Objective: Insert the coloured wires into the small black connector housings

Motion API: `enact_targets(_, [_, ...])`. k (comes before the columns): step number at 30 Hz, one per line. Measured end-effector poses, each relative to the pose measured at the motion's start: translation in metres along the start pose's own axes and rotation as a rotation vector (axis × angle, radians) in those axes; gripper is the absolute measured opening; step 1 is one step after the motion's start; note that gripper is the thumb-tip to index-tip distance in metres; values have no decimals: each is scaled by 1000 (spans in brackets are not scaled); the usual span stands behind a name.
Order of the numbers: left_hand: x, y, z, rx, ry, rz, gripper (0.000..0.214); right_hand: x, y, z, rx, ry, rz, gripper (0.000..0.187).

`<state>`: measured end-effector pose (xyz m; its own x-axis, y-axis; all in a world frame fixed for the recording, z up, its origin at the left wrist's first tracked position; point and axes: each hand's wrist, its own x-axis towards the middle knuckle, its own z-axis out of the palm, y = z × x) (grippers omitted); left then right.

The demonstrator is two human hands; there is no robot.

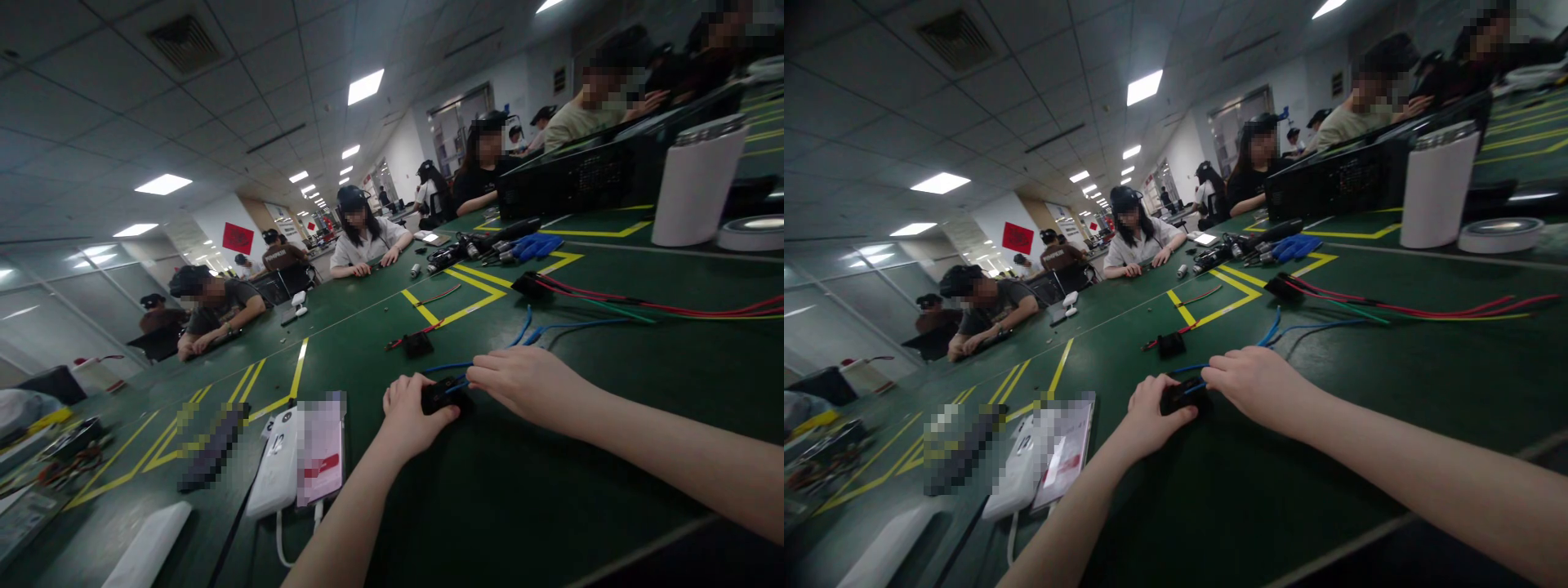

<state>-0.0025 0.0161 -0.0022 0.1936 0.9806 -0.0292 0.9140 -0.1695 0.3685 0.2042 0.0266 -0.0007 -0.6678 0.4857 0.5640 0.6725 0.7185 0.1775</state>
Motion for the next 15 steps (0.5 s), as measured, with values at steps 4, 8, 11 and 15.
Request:
enact_targets(4, [0, 1, 0, -13, 1, 8, 39, -1, 1, 0, 7, -19, 0, 11])
enact_targets(8, [0, 2, 0, -30, 14, 14, 37, -2, 1, -1, -12, 17, -19, 12])
enact_targets(11, [0, 2, 0, -27, 20, 11, 37, -2, 0, -3, -20, 60, -31, 14])
enact_targets(15, [0, 2, 0, -34, 20, 13, 37, -2, -2, -2, -21, 74, -28, 13])
